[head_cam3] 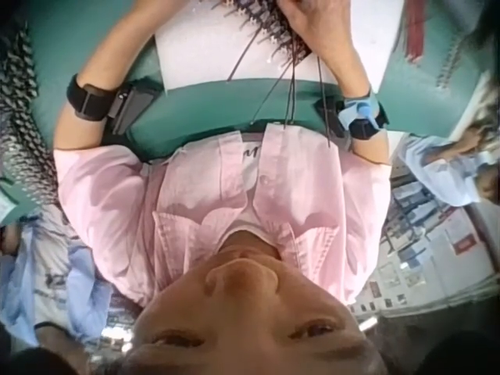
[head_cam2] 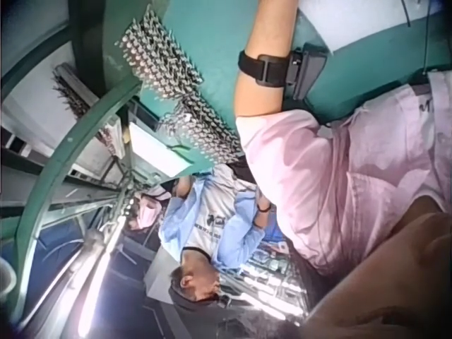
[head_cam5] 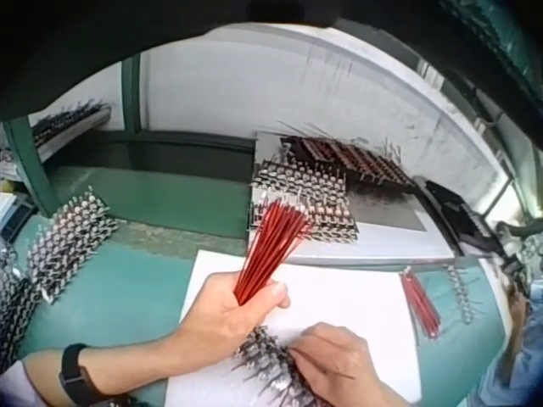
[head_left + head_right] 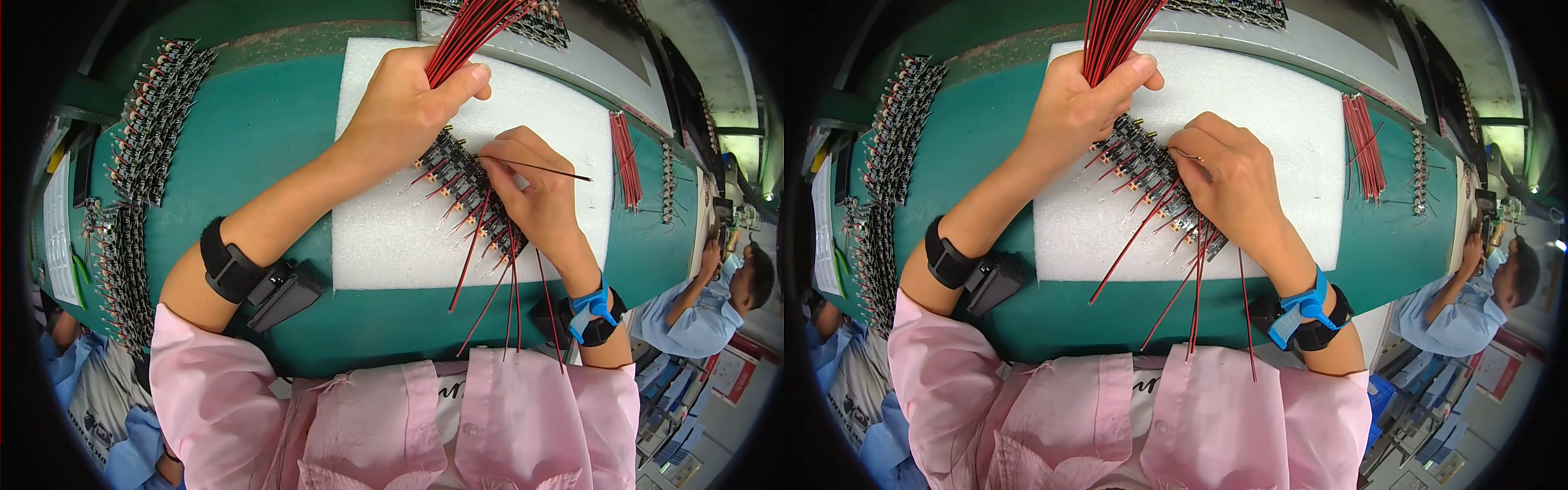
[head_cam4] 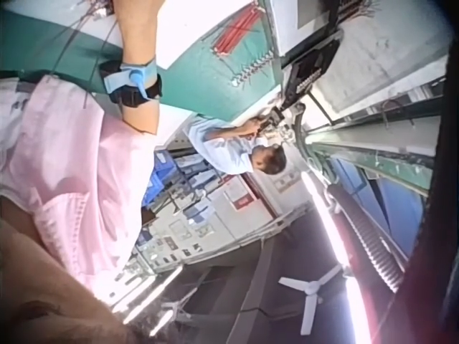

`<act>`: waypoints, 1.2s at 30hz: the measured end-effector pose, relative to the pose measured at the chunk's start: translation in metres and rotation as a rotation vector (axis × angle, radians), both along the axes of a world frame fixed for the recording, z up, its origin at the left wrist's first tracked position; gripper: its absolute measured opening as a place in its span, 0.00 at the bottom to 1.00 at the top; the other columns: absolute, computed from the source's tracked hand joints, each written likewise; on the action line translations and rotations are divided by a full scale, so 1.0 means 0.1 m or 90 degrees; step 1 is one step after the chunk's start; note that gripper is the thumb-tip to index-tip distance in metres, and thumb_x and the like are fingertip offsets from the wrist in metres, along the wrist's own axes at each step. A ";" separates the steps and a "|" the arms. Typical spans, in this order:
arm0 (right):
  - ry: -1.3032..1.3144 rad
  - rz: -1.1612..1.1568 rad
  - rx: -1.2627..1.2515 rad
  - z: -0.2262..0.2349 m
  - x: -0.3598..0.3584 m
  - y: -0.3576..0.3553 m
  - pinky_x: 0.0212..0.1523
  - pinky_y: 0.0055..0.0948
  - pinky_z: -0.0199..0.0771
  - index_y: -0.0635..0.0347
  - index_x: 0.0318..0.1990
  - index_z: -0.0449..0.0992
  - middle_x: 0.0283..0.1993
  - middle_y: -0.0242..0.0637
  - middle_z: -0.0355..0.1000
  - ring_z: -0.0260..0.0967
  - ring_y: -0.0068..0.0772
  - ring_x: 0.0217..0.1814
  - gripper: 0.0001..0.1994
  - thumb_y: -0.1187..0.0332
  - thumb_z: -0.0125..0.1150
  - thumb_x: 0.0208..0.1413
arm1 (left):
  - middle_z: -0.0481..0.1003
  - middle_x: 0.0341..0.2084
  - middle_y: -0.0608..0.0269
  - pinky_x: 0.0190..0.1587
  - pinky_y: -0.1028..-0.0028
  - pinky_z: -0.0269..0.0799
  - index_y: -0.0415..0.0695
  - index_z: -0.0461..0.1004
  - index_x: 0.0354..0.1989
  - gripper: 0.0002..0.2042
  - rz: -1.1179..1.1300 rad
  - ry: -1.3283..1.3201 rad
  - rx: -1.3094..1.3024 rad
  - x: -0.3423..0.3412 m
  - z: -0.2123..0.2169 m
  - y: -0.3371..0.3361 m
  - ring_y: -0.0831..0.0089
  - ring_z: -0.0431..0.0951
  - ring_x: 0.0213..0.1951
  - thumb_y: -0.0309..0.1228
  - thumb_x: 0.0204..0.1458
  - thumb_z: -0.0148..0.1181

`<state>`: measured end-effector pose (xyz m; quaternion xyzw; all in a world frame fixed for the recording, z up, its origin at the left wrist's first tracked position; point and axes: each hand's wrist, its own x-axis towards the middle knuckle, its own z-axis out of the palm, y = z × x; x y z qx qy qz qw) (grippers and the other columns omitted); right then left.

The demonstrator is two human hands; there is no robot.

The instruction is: The person picks up a bundle of wires and a circuit board strip, then inserts the wires one at a time into the strip. After filling the strip, they set the bundle of wires down and lift the completed circuit board.

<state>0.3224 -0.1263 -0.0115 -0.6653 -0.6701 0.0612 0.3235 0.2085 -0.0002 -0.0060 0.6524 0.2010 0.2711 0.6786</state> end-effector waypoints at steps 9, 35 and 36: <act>-0.004 0.008 -0.003 0.01 0.00 0.00 0.24 0.20 0.64 0.67 0.26 0.69 0.25 0.37 0.64 0.63 0.29 0.24 0.05 0.83 0.53 0.37 | 0.55 0.07 0.74 0.14 0.79 0.45 0.38 0.69 0.21 0.13 -0.007 0.004 0.013 0.00 0.00 0.00 0.86 0.53 0.13 0.36 0.46 0.50; -0.063 0.017 0.007 0.02 0.00 0.00 0.26 0.24 0.64 0.67 0.25 0.68 0.25 0.39 0.64 0.64 0.34 0.26 0.06 0.83 0.53 0.35 | 0.56 0.08 0.73 0.16 0.79 0.49 0.38 0.70 0.20 0.13 -0.001 0.029 0.023 0.00 -0.01 -0.01 0.85 0.55 0.14 0.36 0.45 0.50; -0.068 0.015 0.004 0.03 -0.01 -0.01 0.26 0.23 0.64 0.67 0.24 0.68 0.25 0.39 0.64 0.64 0.34 0.25 0.05 0.83 0.54 0.35 | 0.56 0.08 0.73 0.16 0.79 0.49 0.38 0.70 0.20 0.13 -0.001 0.031 0.024 0.00 -0.01 -0.01 0.85 0.55 0.14 0.36 0.45 0.50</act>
